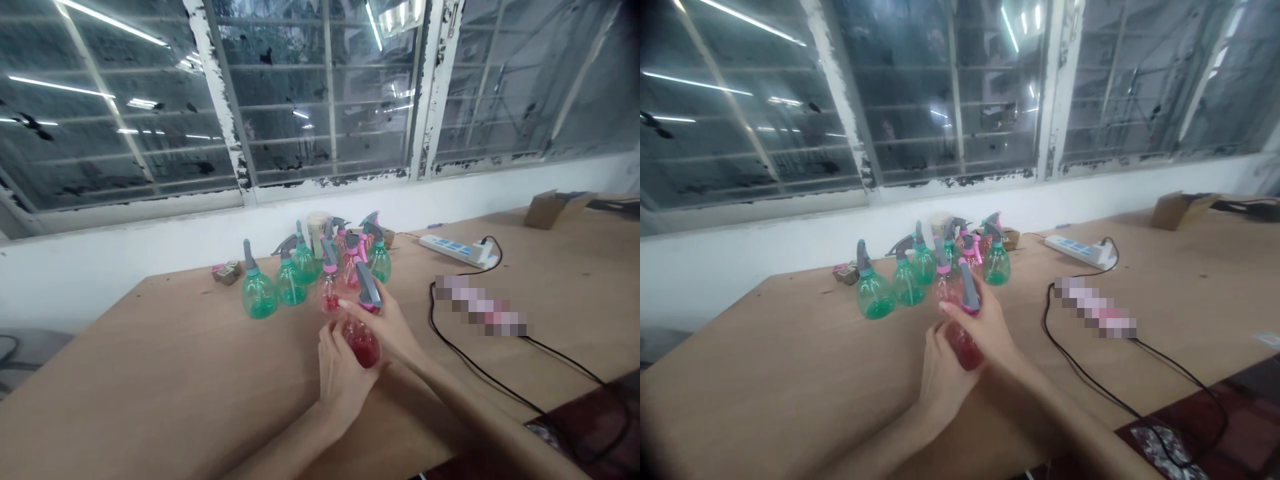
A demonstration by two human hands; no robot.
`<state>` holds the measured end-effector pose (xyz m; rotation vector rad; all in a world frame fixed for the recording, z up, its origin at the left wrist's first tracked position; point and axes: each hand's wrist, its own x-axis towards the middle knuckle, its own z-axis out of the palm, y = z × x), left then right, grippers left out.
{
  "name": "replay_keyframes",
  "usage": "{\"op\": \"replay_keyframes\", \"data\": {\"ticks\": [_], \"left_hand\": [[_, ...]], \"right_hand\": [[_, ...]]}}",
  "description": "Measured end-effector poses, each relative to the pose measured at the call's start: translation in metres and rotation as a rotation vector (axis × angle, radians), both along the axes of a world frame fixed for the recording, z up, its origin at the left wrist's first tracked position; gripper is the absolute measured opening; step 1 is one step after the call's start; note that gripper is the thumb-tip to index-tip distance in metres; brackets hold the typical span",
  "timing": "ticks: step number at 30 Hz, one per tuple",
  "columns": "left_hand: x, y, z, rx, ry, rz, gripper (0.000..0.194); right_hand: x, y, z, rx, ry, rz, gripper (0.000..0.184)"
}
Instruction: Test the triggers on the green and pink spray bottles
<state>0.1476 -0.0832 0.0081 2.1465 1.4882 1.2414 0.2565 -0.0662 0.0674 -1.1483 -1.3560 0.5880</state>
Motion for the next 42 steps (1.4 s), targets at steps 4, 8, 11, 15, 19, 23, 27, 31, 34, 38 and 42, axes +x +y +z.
{"op": "replay_keyframes", "data": {"ticks": [4,8,11,15,19,23,27,31,34,38,42], "left_hand": [[-0.002,-0.002,-0.006,0.008,0.035,-0.003,0.081],[-0.005,-0.003,-0.007,-0.023,0.017,-0.076,0.079],[-0.009,-0.004,-0.004,-0.001,-0.045,-0.175,0.066],[-0.019,-0.003,0.001,0.043,-0.11,-0.282,0.047],[-0.04,0.01,0.004,-0.013,-0.14,-0.255,0.036],[-0.068,0.032,0.009,-0.106,-0.176,-0.143,0.033],[-0.088,0.053,0.012,-0.148,-0.142,-0.025,0.032],[-0.091,0.059,0.01,-0.155,-0.084,-0.036,0.028],[-0.088,0.056,0.008,-0.158,-0.018,-0.059,0.026],[-0.088,0.055,0.009,-0.172,0.057,-0.068,0.023],[-0.087,0.053,0.012,-0.184,0.164,-0.108,0.023]], "right_hand": [[0.006,0.009,0.001,-0.053,0.069,0.022,0.038],[0.019,0.017,0.002,-0.065,0.032,0.126,0.021],[0.028,0.023,0.004,-0.081,-0.043,0.134,0.034],[0.037,0.029,0.005,-0.061,-0.097,0.05,0.045],[0.04,0.034,0.007,-0.096,-0.098,0.001,0.035],[0.04,0.042,0.012,-0.127,-0.068,-0.032,0.03],[0.043,0.053,0.013,-0.119,-0.058,-0.031,0.025],[0.046,0.062,0.01,-0.084,-0.052,0.061,0.027],[0.047,0.061,0.008,-0.076,-0.03,0.121,0.029],[0.051,0.052,0.009,-0.134,-0.006,0.156,0.03],[0.054,0.044,0.009,-0.126,-0.042,0.147,0.033]]}}
